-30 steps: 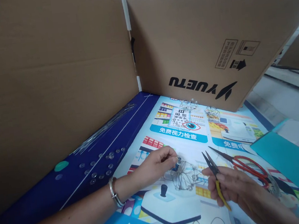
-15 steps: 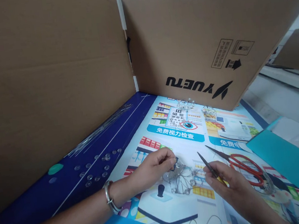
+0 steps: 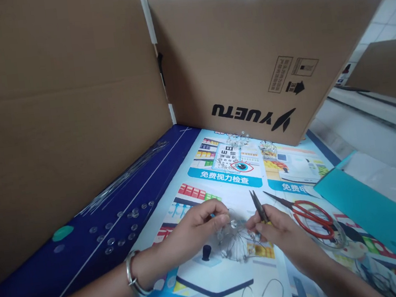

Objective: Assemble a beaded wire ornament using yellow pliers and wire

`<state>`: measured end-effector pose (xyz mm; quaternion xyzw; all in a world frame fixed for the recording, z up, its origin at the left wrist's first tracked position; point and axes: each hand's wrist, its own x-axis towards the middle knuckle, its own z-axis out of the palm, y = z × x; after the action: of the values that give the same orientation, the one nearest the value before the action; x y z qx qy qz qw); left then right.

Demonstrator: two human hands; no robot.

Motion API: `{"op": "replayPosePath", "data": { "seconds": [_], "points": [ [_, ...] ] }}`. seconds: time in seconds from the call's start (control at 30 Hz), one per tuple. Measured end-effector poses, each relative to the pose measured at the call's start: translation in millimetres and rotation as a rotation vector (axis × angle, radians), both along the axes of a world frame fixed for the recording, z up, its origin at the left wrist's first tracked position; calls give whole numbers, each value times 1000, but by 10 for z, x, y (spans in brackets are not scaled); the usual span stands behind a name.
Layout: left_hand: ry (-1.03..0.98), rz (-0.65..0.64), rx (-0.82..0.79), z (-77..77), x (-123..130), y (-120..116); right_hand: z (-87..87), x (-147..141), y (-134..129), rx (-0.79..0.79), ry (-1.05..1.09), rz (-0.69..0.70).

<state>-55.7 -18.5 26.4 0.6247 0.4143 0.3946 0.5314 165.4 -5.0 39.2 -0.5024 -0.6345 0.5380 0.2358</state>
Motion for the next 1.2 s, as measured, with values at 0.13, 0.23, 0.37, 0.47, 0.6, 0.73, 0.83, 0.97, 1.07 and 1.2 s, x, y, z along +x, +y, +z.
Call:
{"op": "replayPosePath", "data": {
  "seconds": [0.13,0.23,0.37,0.47,0.6,0.73,0.83,0.97,1.07,1.2],
  "points": [
    [-68,-14,-36,82,32,-45,19,-41,5,-232,287,1],
    [-90,-25,-66,120,74,-69,1,-48,-24,-415,474,30],
    [-109,-38,-95,93,113,-78,-35,-25,-68,-501,523,97],
    [-122,-30,-109,59,115,-75,-59,-3,-78,-524,555,103],
    [-109,-18,-115,40,106,-71,-98,11,-73,-541,608,85],
    [-81,-16,-117,29,98,-72,-134,8,-76,-536,643,65],
    [-84,-10,-114,22,93,-69,-144,9,-79,-536,643,45],
    [-68,-12,-118,20,85,-61,-139,23,-81,-537,636,39],
    [-54,-13,-120,18,78,-59,-146,33,-85,-538,625,38],
    [-49,-8,-111,20,69,-69,-168,35,-92,-532,629,38]
  ]
}}
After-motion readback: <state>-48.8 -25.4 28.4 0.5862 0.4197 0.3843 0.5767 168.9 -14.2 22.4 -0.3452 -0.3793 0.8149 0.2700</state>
